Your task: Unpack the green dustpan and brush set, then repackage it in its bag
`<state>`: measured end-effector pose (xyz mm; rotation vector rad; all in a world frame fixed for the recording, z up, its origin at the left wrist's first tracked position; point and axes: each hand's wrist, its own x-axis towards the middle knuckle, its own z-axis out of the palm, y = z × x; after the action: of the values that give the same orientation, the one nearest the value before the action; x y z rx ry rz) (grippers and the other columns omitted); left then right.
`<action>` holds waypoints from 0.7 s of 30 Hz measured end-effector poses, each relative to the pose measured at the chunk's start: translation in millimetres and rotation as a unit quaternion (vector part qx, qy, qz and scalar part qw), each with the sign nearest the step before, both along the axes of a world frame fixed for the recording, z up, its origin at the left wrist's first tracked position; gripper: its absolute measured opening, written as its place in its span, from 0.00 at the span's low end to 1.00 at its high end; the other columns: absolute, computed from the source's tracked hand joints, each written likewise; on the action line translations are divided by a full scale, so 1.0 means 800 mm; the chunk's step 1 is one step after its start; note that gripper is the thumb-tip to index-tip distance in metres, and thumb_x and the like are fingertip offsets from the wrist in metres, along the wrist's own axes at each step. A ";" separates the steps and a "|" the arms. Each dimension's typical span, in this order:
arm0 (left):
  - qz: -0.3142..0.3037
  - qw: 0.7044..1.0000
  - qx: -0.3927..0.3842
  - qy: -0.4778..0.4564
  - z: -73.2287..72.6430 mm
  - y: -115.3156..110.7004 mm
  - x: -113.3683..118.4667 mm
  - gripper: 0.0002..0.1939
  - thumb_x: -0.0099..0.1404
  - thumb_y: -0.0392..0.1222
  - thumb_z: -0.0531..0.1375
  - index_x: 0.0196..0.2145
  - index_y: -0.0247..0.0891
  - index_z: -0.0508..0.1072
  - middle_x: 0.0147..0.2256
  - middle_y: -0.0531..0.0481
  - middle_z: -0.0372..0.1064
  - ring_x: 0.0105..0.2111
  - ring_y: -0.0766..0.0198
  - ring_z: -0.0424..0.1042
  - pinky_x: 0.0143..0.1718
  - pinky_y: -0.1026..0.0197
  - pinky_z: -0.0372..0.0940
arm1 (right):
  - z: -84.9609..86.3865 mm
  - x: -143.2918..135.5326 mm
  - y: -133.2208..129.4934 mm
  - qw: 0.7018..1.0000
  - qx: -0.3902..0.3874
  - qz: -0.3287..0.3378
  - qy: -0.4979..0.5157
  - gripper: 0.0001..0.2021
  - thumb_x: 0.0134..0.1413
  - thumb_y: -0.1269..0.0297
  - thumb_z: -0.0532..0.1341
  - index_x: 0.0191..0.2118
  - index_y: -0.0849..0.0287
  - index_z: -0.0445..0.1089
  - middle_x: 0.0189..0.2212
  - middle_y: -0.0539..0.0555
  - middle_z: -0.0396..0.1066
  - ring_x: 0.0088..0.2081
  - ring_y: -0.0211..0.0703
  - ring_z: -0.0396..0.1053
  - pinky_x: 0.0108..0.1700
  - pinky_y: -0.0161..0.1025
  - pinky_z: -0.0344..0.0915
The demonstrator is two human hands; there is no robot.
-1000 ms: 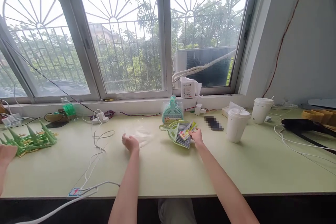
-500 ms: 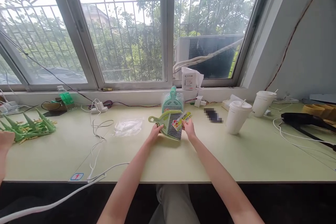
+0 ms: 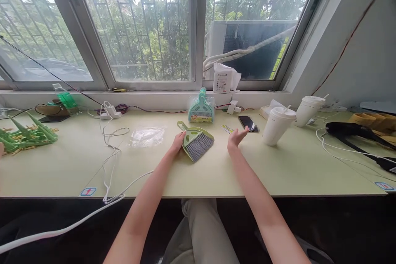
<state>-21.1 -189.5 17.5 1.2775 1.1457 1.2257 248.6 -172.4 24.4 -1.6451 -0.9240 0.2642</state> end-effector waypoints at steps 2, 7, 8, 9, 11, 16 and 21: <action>-0.012 1.000 -0.001 0.003 0.002 -0.003 0.000 0.26 0.57 0.61 0.57 0.36 0.33 0.72 0.35 0.43 0.75 0.35 0.58 0.72 0.41 0.56 0.65 | 0.013 -0.021 -0.011 0.996 0.061 -0.046 -0.054 0.26 0.61 0.65 0.40 0.64 0.62 0.46 0.66 0.66 0.45 0.68 0.51 0.43 0.63 0.53 0.50; -0.064 0.998 -0.006 0.022 0.007 -0.009 0.003 0.26 0.55 0.62 0.58 0.33 0.32 0.72 0.28 0.45 0.73 0.29 0.59 0.71 0.35 0.58 0.64 | 0.020 -0.084 -0.045 0.914 0.036 0.252 -0.316 0.18 0.65 0.59 0.45 0.39 0.58 0.71 0.41 0.60 0.71 0.48 0.49 0.64 0.48 0.42 0.61; -0.066 0.997 -0.005 0.031 0.007 -0.009 0.003 0.26 0.54 0.63 0.58 0.32 0.32 0.72 0.27 0.46 0.73 0.29 0.60 0.70 0.34 0.58 0.63 | 0.018 -0.097 -0.051 0.897 0.003 0.267 -0.352 0.17 0.65 0.58 0.47 0.36 0.58 0.71 0.39 0.60 0.71 0.46 0.50 0.64 0.45 0.42 0.62; -0.064 0.997 -0.001 0.041 0.007 -0.009 0.004 0.26 0.54 0.63 0.58 0.30 0.33 0.71 0.26 0.46 0.72 0.29 0.60 0.69 0.34 0.59 0.63 | 0.015 -0.109 -0.057 0.887 -0.018 0.262 -0.378 0.15 0.64 0.59 0.49 0.36 0.59 0.71 0.39 0.61 0.70 0.46 0.50 0.63 0.43 0.42 0.61; -0.047 0.997 0.014 0.058 0.008 -0.007 0.005 0.23 0.54 0.61 0.57 0.28 0.34 0.69 0.26 0.48 0.70 0.28 0.61 0.68 0.33 0.60 0.61 | 0.010 -0.127 -0.064 0.876 -0.035 0.239 -0.418 0.13 0.64 0.62 0.50 0.39 0.59 0.71 0.43 0.62 0.68 0.47 0.51 0.62 0.43 0.42 0.60; -0.052 0.996 0.034 0.065 0.013 -0.007 0.008 0.20 0.55 0.57 0.57 0.28 0.34 0.68 0.27 0.49 0.70 0.29 0.62 0.66 0.34 0.60 0.60 | 0.007 -0.135 -0.062 0.872 -0.039 0.256 -0.415 0.15 0.65 0.60 0.47 0.40 0.60 0.69 0.44 0.61 0.67 0.48 0.50 0.61 0.47 0.43 0.59; -0.124 0.990 0.033 0.059 0.021 -0.011 0.012 0.26 0.59 0.60 0.55 0.39 0.32 0.73 0.36 0.46 0.74 0.37 0.59 0.69 0.43 0.58 0.62 | 0.002 -0.122 -0.045 0.924 -0.051 0.285 -0.250 0.16 0.64 0.63 0.46 0.33 0.58 0.68 0.38 0.59 0.68 0.45 0.48 0.64 0.48 0.42 0.60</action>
<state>-11.4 -198.5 34.1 1.5094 0.9999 1.0215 151.0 -208.6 25.9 -1.5293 -1.8091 0.2925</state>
